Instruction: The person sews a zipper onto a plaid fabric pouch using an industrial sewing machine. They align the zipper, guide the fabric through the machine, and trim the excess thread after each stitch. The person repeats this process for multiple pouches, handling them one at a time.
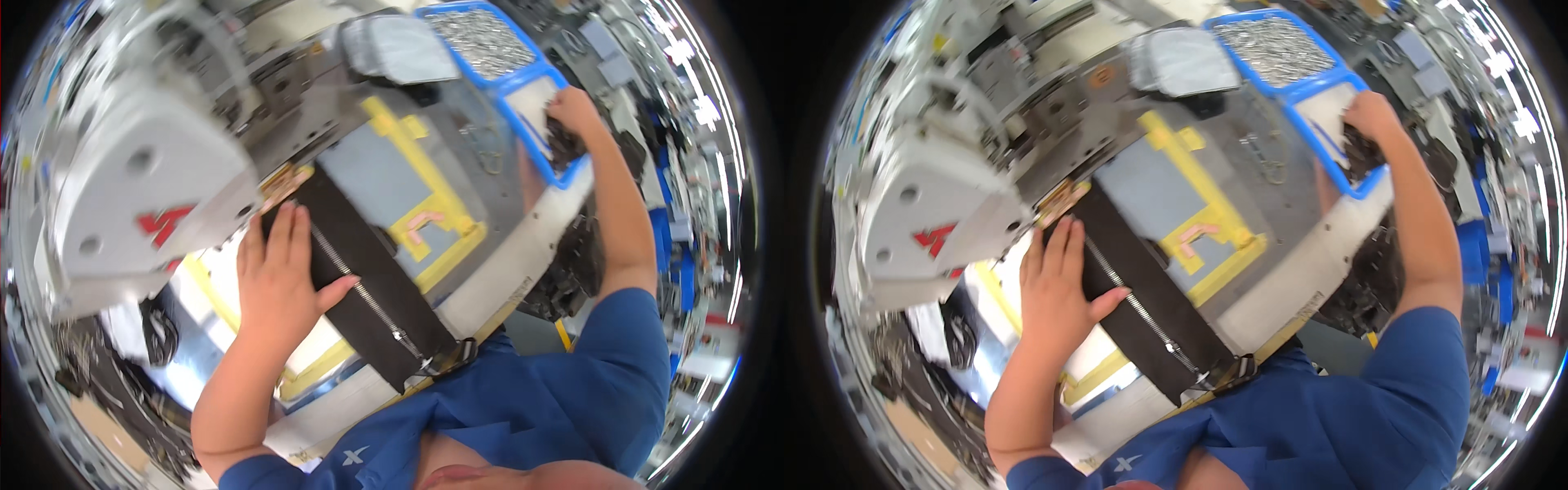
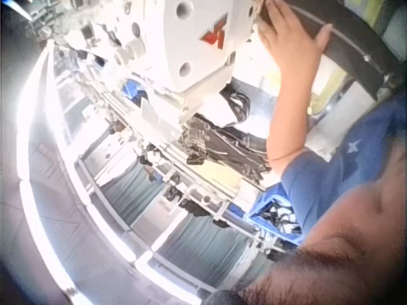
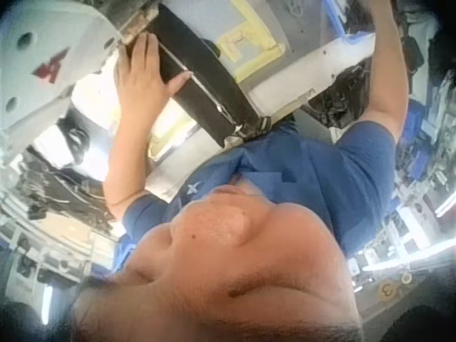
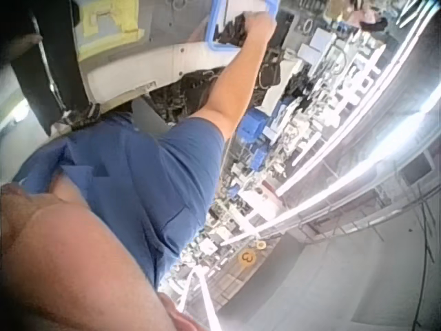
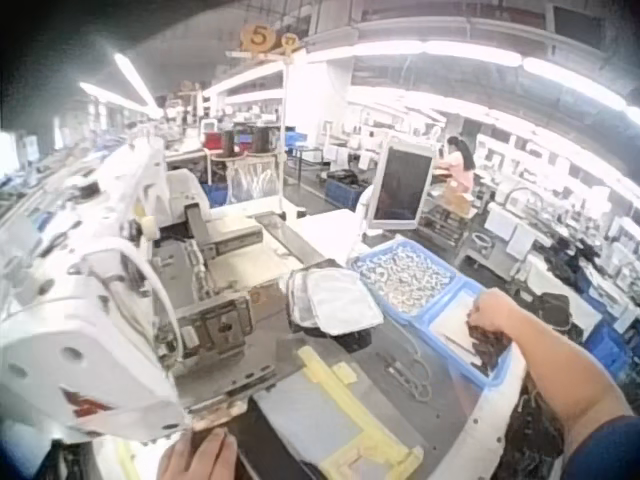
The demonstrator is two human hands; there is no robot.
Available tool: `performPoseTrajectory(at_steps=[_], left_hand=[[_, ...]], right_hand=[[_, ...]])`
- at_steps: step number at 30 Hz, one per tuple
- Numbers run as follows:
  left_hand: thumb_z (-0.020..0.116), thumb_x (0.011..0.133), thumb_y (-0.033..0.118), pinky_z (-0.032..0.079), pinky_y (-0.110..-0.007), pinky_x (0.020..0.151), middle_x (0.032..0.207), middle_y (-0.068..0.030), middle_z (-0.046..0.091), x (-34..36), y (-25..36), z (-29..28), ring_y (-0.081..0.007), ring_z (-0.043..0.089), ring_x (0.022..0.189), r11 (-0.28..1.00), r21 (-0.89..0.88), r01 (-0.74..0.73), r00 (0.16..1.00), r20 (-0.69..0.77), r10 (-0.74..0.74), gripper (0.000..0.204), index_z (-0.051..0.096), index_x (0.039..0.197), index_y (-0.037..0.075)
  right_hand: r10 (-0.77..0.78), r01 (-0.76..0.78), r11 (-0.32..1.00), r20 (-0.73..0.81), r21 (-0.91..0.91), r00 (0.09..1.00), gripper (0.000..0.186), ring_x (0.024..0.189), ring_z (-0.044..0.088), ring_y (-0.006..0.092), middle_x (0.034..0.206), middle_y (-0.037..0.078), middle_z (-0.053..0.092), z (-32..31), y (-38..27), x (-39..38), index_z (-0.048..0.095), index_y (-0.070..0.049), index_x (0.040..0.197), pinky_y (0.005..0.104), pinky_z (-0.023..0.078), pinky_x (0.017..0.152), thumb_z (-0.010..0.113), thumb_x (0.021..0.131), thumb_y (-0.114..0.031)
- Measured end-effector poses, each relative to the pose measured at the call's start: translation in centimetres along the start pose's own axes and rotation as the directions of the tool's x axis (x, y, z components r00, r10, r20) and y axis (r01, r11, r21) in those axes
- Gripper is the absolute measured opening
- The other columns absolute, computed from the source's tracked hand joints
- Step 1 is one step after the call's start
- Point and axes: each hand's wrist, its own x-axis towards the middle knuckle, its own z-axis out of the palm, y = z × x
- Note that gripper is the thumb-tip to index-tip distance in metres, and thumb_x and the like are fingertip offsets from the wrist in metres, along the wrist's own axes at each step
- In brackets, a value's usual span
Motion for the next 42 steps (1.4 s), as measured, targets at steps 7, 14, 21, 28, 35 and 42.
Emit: performPoseTrajectory(at_steps=[7, 14, 21, 28, 35, 42], left_hand=[[0.079, 0.082, 0.053, 0.041, -0.051, 0.116, 0.142, -0.0167, 0.063, -0.5, -0.3, 0.2, -0.0367, 0.056, 0.135, 0.990, 0.009, -0.142, 0.985, -0.099, 0.142, 0.080, 0.063, 0.138, -0.001], [0.079, 0.086, 0.037, 0.047, -0.047, 0.113, 0.128, -0.0150, 0.070, -1.1, 0.2, 0.6, -0.0311, 0.063, 0.126, 0.958, -0.029, -0.286, 0.948, -0.152, 0.278, 0.055, 0.071, 0.124, -0.001], [0.079, 0.085, 0.034, 0.049, -0.047, 0.110, 0.127, -0.0156, 0.070, -0.9, 0.2, 0.0, -0.0308, 0.064, 0.122, 0.956, -0.083, -0.282, 0.954, -0.131, 0.270, 0.051, 0.072, 0.122, -0.001], [0.080, 0.083, 0.033, 0.050, -0.047, 0.108, 0.125, -0.0159, 0.069, -0.9, 0.1, 0.1, -0.0315, 0.065, 0.117, 0.953, -0.128, -0.275, 0.956, -0.137, 0.258, 0.051, 0.072, 0.121, -0.001], [0.083, 0.079, 0.029, 0.052, -0.047, 0.106, 0.123, -0.0165, 0.069, -0.9, -0.1, 0.2, -0.0321, 0.065, 0.117, 0.946, -0.170, -0.277, 0.954, -0.168, 0.249, 0.052, 0.072, 0.119, -0.002], [0.083, 0.078, 0.028, 0.052, -0.046, 0.107, 0.123, -0.0166, 0.068, -0.9, -0.1, 0.2, -0.0327, 0.065, 0.117, 0.941, -0.198, -0.274, 0.954, -0.181, 0.240, 0.052, 0.072, 0.118, -0.003]], right_hand=[[-0.396, 0.498, 0.815, -0.343, 0.296, 0.852, 0.017, 0.094, 0.072, 0.0393, 0.103, 0.017, 0.076, -5.6, -16.4, -6.9, 0.074, -0.001, 0.108, 0.0464, 0.056, 0.083, 0.064, 0.099, -0.011], [-0.889, 0.767, 0.098, -0.290, 0.635, 0.354, 0.015, 0.094, 0.069, 0.0346, 0.100, 0.013, 0.073, -5.6, -34.6, -12.6, 0.076, -0.005, 0.107, 0.0432, 0.055, 0.082, 0.070, 0.095, -0.012], [-0.836, 0.818, 0.096, -0.400, 0.567, 0.375, 0.019, 0.100, 0.070, 0.0325, 0.109, 0.010, 0.074, -2.5, -36.0, -12.1, 0.079, -0.007, 0.107, 0.0421, 0.057, 0.087, 0.076, 0.091, -0.016], [-0.865, 0.932, 0.007, -0.466, 0.363, 0.188, 0.023, 0.108, 0.070, 0.0301, 0.119, 0.006, 0.075, -1.8, -35.9, -13.3, 0.079, -0.005, 0.107, 0.0412, 0.058, 0.094, 0.078, 0.088, -0.018], [-0.867, 0.898, -0.011, -0.452, 0.439, 0.210, 0.022, 0.100, 0.073, 0.0300, 0.117, 0.007, 0.078, -1.8, -35.8, -12.8, 0.079, -0.007, 0.102, 0.0397, 0.059, 0.088, 0.084, 0.081, -0.011], [-0.871, 0.886, -0.011, -0.439, 0.464, 0.219, 0.021, 0.100, 0.073, 0.0293, 0.114, 0.007, 0.079, -1.7, -36.0, -12.4, 0.080, -0.007, 0.102, 0.0392, 0.059, 0.088, 0.084, 0.081, -0.010]])
